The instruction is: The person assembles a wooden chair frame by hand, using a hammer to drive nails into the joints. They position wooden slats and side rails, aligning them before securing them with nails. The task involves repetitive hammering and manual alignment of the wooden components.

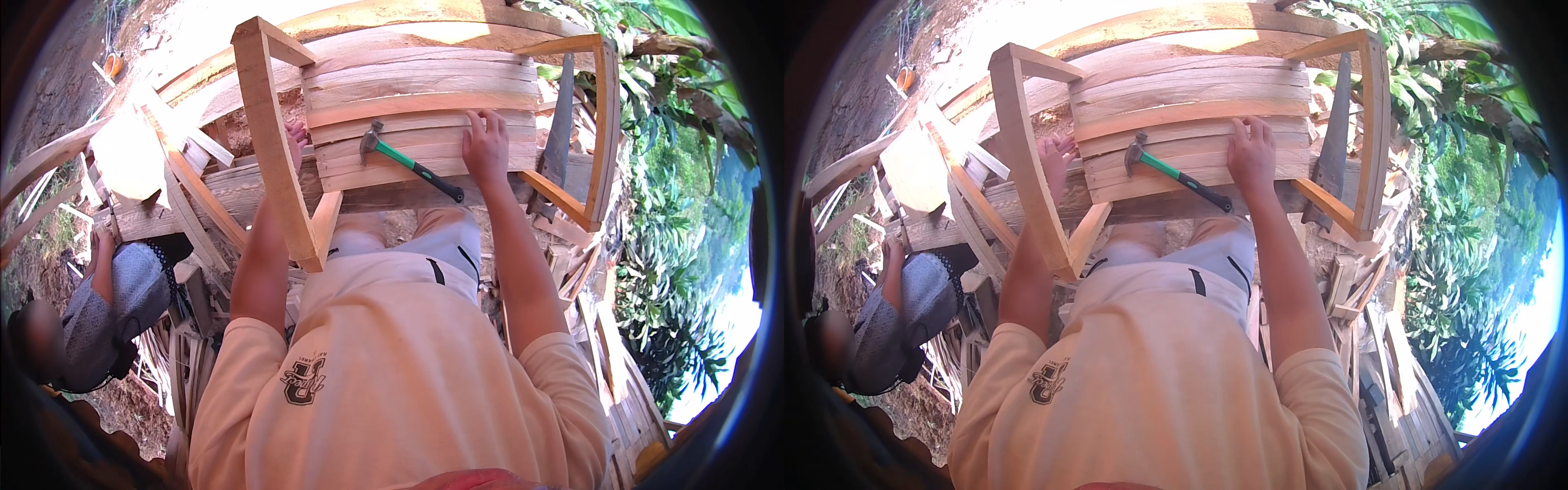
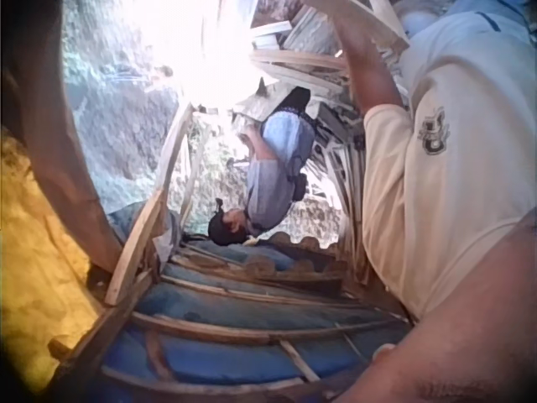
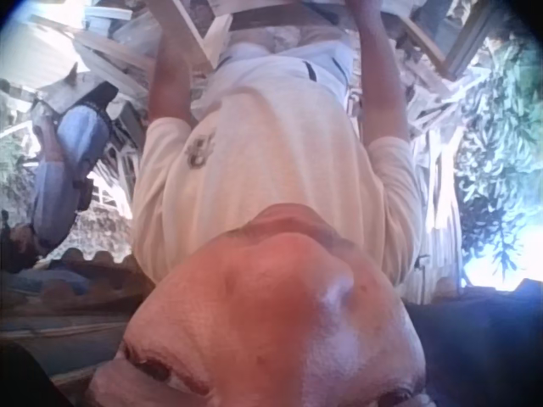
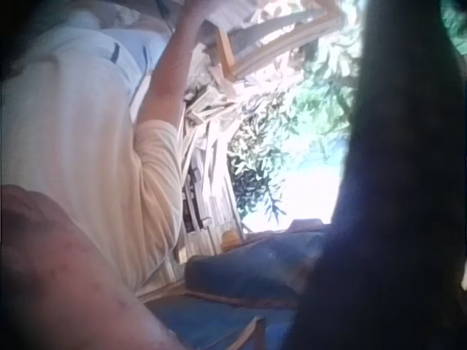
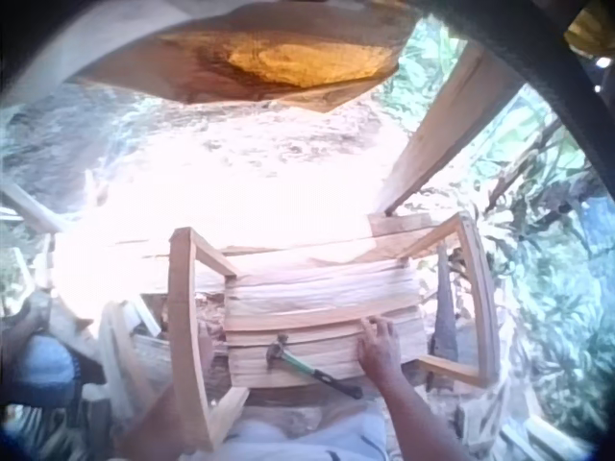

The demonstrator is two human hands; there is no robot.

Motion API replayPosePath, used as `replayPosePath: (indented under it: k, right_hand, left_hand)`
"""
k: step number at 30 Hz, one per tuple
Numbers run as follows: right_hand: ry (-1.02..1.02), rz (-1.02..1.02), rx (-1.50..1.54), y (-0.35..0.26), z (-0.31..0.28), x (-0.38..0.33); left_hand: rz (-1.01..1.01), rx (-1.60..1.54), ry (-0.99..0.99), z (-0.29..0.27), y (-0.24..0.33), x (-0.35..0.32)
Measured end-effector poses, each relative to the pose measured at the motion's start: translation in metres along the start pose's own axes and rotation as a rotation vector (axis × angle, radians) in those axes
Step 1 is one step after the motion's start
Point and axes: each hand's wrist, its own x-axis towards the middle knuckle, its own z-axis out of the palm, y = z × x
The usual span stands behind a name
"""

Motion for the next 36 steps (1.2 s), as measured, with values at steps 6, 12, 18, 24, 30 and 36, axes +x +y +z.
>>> replayPosePath:
  k: [6,12,18,24,30,36]
  right_hand:
    - [-0.123,-0.108,-0.042,0.007,-0.014,0.016]
    - [-0.132,-0.207,-0.030,0.023,-0.010,0.016]
    - [-0.130,-0.137,-0.051,0.012,-0.008,0.011]
    - [-0.006,-0.153,-0.032,-0.001,-0.004,0.036]
    - [-0.085,-0.173,-0.004,0.011,0.001,0.055]
    - [-0.149,-0.217,0.000,0.015,-0.001,0.063]
  left_hand:
    - [-0.018,0.042,-0.035,-0.008,-0.005,-0.014]
    - [-0.027,0.071,-0.045,-0.012,-0.007,-0.023]
    - [-0.026,0.088,-0.055,-0.013,-0.005,-0.022]
    - [-0.022,0.083,-0.057,-0.014,-0.004,-0.018]
    - [-0.029,0.087,-0.085,-0.006,-0.003,-0.007]
    - [-0.027,0.091,-0.097,0.002,-0.001,0.004]
